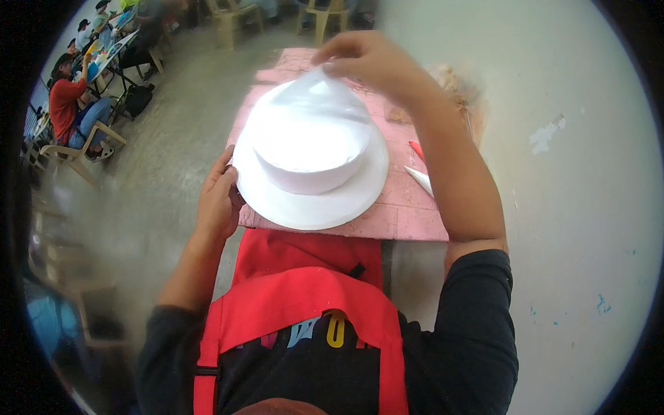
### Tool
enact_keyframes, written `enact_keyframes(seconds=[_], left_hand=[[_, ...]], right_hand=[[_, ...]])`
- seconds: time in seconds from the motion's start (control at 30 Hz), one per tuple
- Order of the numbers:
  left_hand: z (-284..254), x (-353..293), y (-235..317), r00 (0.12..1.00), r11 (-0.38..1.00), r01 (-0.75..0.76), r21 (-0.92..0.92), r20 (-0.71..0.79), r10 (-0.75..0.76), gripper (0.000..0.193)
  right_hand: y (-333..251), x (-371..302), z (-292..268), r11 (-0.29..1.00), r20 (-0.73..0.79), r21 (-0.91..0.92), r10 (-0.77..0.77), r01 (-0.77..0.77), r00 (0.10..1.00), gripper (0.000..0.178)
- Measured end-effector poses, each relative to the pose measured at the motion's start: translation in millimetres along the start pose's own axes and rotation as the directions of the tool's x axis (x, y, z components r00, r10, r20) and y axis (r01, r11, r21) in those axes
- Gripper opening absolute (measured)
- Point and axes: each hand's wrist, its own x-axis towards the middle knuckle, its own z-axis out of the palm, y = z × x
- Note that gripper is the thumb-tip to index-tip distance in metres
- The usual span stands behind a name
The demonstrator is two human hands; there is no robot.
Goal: The person smooths the top and sides of a white frosted cake using a triangular plastic scraper. They repeatedly rotate the cake stand and scrape the surface to even out the frosting, occasionally lifting the scraper to check the finish.
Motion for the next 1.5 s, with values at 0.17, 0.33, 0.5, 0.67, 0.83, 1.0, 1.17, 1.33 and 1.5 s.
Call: enact_keyframes(seconds=[0.17, 0.33, 0.5, 0.67, 0.83, 1.0, 1.17, 1.33, 1.5], left_hand=[[4, -14, 0, 0.999, 0.998, 0.052, 0.019, 0.003, -0.052, 0.057], [5, -13, 6, 0.998, 1.000, -0.008, 0.008, 0.069, 0.007, 0.060], [7, -8, 8, 0.996, 1.000, -0.006, -0.022, 0.086, 0.008, 0.059], [5, -4, 8, 0.996, 1.000, 0.001, -0.013, 0.087, 0.000, 0.059], [5, -4, 8, 0.996, 1.000, -0.006, 0.006, 0.086, 0.005, 0.059], [1, -1, 8, 0.993, 1.000, 0.000, 0.025, 0.117, -0.003, 0.060], [-7, 13, 0, 0.999, 0.995, -0.044, 0.094, -0.011, 0.045, 0.061], [0, 8, 7, 0.998, 0.999, 0.025, 0.034, -0.056, -0.023, 0.058], [3, 4, 6, 0.999, 0.999, -0.038, 0.029, 0.010, 0.038, 0.057]], right_hand=[[-10, -30, -11, 1.000, 0.179, 0.008, 0.003, -0.004, 0.984, 0.017], [-12, -30, -9, 0.998, 0.314, 0.035, -0.055, 0.047, 0.948, 0.017], [-5, -8, -3, 0.996, 0.370, -0.036, -0.062, 0.081, 0.927, 0.017], [-2, 25, 4, 0.992, 0.406, -0.077, -0.060, 0.100, 0.912, 0.019], [3, 56, 15, 0.989, 0.380, -0.108, -0.051, 0.099, 0.924, 0.020], [5, 76, 21, 0.991, 0.265, -0.033, -0.116, 0.129, 0.957, 0.019], [-11, 51, 6, 0.986, 0.217, -0.070, -0.130, 0.148, 0.968, 0.020], [-17, 7, -3, 0.997, 0.378, -0.032, -0.053, 0.070, 0.924, 0.017], [-15, 9, -3, 0.995, 0.438, -0.050, -0.051, 0.081, 0.897, 0.017]])
